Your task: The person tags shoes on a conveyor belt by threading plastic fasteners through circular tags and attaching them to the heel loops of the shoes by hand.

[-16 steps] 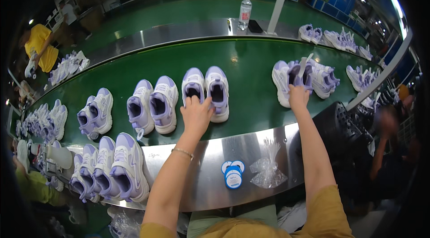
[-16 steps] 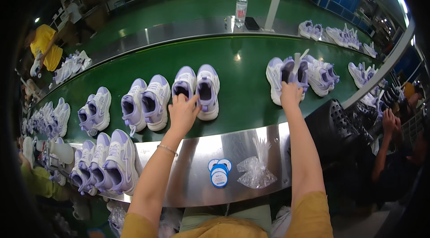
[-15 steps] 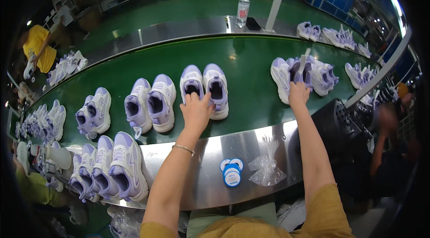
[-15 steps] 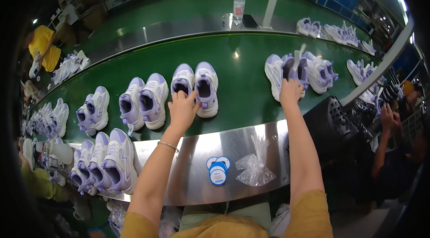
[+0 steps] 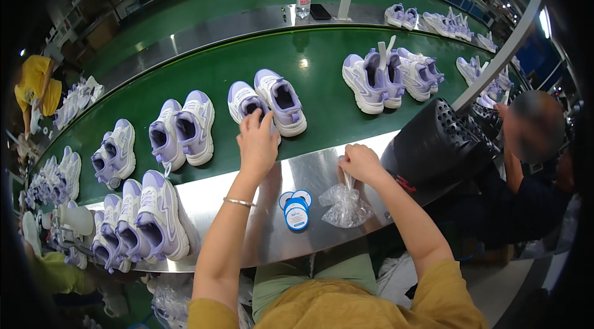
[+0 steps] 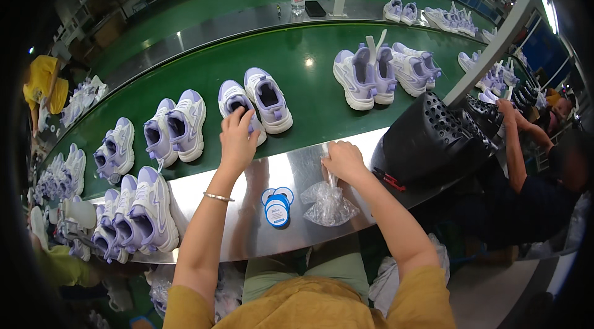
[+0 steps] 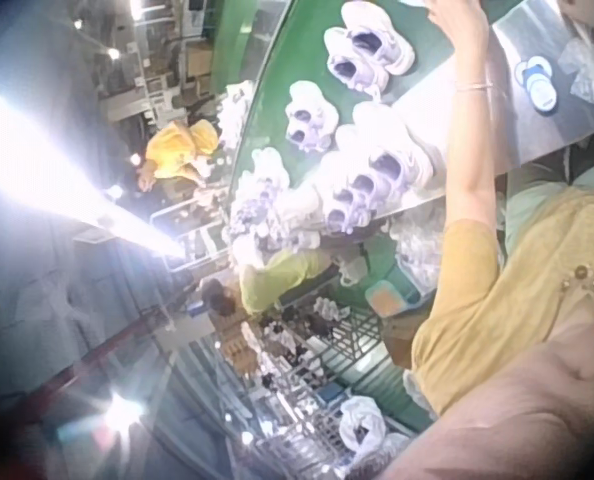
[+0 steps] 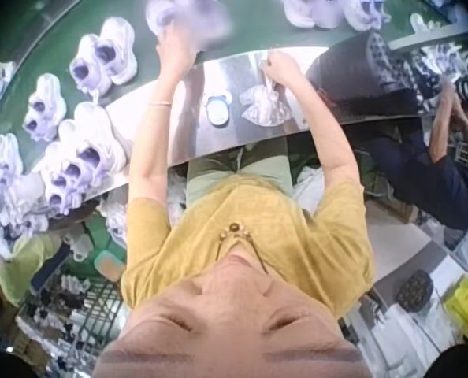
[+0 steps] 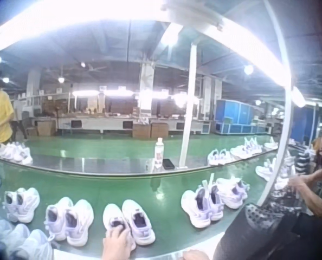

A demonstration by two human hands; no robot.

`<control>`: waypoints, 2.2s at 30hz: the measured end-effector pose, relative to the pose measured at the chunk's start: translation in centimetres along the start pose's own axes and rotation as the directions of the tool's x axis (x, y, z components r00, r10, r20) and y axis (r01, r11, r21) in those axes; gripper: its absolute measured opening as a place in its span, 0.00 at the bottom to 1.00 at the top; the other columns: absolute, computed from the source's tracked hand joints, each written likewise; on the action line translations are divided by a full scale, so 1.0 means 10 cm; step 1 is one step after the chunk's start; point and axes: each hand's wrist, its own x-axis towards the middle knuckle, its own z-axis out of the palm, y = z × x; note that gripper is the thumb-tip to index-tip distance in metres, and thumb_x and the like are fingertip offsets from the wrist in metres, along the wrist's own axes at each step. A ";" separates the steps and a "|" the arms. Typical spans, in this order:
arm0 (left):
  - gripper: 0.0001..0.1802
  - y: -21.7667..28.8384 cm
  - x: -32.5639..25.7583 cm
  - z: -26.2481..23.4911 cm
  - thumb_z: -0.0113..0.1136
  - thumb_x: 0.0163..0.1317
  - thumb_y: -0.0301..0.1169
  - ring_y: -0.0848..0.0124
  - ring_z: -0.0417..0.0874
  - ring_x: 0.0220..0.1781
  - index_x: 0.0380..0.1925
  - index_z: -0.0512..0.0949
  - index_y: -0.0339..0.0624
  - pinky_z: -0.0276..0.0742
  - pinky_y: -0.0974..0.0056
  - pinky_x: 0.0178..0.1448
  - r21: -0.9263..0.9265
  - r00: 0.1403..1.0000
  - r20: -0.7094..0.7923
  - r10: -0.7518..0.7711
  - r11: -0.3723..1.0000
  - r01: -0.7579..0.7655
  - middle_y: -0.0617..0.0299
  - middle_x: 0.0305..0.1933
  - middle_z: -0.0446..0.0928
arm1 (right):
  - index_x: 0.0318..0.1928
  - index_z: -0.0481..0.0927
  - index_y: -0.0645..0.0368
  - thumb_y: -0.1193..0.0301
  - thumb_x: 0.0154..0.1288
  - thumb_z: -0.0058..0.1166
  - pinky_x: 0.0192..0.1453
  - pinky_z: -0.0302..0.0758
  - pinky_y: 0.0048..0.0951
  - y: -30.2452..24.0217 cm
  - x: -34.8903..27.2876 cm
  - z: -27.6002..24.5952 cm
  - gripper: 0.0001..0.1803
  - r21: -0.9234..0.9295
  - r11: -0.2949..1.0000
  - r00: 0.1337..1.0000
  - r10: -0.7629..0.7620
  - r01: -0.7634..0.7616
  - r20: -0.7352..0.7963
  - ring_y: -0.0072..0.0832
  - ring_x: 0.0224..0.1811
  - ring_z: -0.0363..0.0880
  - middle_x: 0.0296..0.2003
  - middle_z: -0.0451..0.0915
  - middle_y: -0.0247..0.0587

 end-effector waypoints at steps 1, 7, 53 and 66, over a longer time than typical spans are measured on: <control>0.24 0.08 -0.04 -0.06 0.60 0.52 0.24 0.54 0.70 0.58 0.52 0.73 0.42 0.67 0.53 0.59 0.000 1.000 0.001 0.006 1.000 -0.006 0.51 0.54 0.72 | 0.27 0.79 0.62 0.61 0.51 0.60 0.39 0.75 0.42 0.04 0.00 0.08 0.15 0.030 0.999 0.999 -0.022 0.023 -0.037 0.46 0.32 0.80 0.28 0.80 0.49; 0.17 0.89 -0.94 -0.02 0.61 0.51 0.22 0.51 0.76 0.47 0.43 0.75 0.37 0.73 0.56 0.52 -0.477 0.962 0.073 0.262 0.857 -0.197 0.48 0.43 0.76 | 0.27 0.77 0.65 0.70 0.57 0.55 0.34 0.73 0.33 0.19 -0.14 0.07 0.09 0.552 0.828 0.988 -0.013 0.098 -0.157 0.34 0.27 0.77 0.24 0.79 0.44; 0.22 0.95 -1.57 -0.35 0.71 0.41 0.28 0.53 0.70 0.47 0.39 0.77 0.38 0.68 0.56 0.49 -0.103 0.994 0.097 -0.057 0.992 0.067 0.50 0.45 0.71 | 0.39 0.74 0.62 0.70 0.63 0.56 0.26 0.63 0.20 -0.23 -1.00 -0.18 0.09 0.854 0.517 0.998 -0.003 0.057 -0.065 0.15 0.22 0.64 0.19 0.69 0.28; 0.08 0.91 -1.54 -0.42 0.67 0.51 0.28 0.66 0.72 0.23 0.26 0.78 0.34 0.68 0.63 0.29 -0.429 0.963 0.201 -0.179 0.868 0.251 0.60 0.21 0.70 | 0.36 0.79 0.60 0.71 0.59 0.58 0.23 0.62 0.24 -0.65 -1.10 -0.09 0.07 0.822 0.554 0.981 -0.194 0.132 -0.027 0.17 0.18 0.63 0.16 0.67 0.30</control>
